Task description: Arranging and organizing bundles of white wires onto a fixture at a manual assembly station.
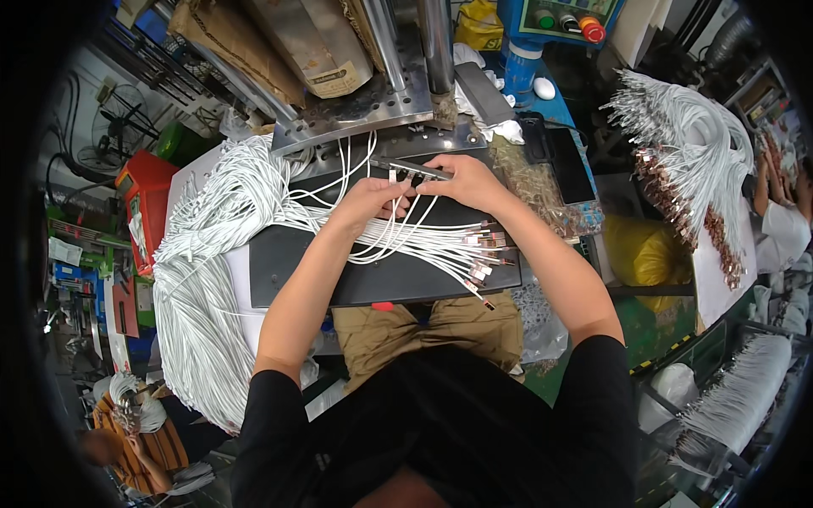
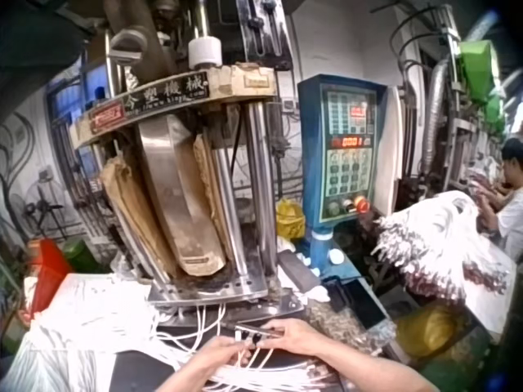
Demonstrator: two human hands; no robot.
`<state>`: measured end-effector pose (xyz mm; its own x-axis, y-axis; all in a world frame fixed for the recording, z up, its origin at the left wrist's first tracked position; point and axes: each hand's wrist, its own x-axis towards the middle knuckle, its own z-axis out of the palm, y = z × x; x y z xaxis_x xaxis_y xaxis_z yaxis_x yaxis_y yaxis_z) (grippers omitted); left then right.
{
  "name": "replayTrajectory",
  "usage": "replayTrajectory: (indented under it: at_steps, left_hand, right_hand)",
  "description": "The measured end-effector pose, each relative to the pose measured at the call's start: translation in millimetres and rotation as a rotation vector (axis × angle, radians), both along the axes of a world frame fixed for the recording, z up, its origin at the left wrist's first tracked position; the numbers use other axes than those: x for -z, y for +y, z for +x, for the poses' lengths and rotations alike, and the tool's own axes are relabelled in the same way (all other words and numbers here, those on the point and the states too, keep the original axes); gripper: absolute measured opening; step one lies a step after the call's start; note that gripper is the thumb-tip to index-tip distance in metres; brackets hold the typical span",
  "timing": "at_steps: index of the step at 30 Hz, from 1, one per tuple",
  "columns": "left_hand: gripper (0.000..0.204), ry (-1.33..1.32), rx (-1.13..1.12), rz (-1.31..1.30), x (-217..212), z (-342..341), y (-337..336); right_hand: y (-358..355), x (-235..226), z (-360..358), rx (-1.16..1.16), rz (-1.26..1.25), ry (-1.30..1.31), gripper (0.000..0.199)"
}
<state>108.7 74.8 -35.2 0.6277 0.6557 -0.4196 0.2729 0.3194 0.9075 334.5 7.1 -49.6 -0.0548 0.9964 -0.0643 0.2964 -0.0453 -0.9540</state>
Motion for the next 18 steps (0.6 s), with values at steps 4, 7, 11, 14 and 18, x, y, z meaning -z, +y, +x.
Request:
replayTrajectory:
  at_steps: [4, 7, 11, 14, 18]
  left_hand:
    - [0.032, -0.006, -0.092, 0.050, 8, -15, 8]
    - [0.033, 0.046, -0.076, 0.065, 9, -22, 14]
    - [0.034, 0.144, 0.043, 0.023, 6, -23, 22]
    - [0.033, 0.131, 0.083, -0.037, 5, -20, 22]
    - [0.034, 0.129, 0.033, -0.052, 6, -12, 16]
  right_hand:
    - [6, 5, 7, 0.055, -0.009, 0.025, 0.041]
    - [6, 3, 7, 0.065, -0.042, 0.020, 0.043]
    - [-4, -6, 5, -0.046, -0.088, 0.008, 0.043]
    - [-3, -15, 4, -0.070, -0.087, -0.031, 0.036]
    - [-7, -12, 4, -0.089, -0.046, -0.036, 0.034]
